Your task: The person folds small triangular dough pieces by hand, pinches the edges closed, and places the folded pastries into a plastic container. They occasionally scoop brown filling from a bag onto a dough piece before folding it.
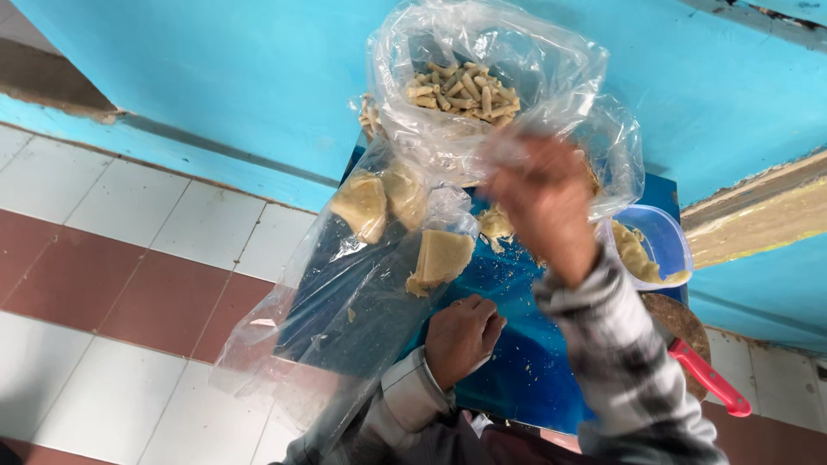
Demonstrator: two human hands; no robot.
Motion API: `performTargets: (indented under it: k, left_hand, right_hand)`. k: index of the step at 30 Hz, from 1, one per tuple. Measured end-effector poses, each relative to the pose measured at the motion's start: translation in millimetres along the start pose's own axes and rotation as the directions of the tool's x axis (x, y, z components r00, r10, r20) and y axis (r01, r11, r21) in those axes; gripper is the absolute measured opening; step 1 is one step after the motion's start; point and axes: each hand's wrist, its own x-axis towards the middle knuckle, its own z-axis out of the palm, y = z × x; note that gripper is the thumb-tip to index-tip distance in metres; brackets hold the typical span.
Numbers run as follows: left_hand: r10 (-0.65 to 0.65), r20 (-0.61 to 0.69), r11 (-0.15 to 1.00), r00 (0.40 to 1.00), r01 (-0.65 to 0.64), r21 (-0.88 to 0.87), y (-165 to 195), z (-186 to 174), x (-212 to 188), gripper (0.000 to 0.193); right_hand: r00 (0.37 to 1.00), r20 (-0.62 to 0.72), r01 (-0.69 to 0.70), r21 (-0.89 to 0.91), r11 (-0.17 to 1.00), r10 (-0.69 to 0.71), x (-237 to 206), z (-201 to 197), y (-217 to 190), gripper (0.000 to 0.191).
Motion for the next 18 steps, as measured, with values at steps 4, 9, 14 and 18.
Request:
performTargets:
  k: [4,9,14,18]
  left_hand:
    - [0.022,0.029,0.998,0.999,-0.023,0.054,0.5,5.6,-2.0,0.018]
    - [-0.013,0.043,0.998,0.999,0.010,0.062,-2.2,4.7,0.8,0.019]
    - [0.008,-0.002,0.995,1.000,-0.008,0.097,0.5,-5.1,7.7,0.014]
    - [0.221,-0.268,0.928,0.938,-0.117,0.354,0.4,-20.4,9.3,0.028]
  right_hand:
    - [0.891,0.453,-0.181,0.430,0.885,-0.038,-54.8,31.9,-27.8,0.036]
    - [0.956,0.289,-0.180,0.466,0.866,0.043,-75.9,50.3,-29.1,0.018]
    - [0.910,0.360,-0.368,0.470,0.802,0.206,-90.4,75.3,-18.6,0.009]
    - [0.823,0.404,-0.564,0.670,0.483,0.400,-105.3,109.6,-1.0,0.013]
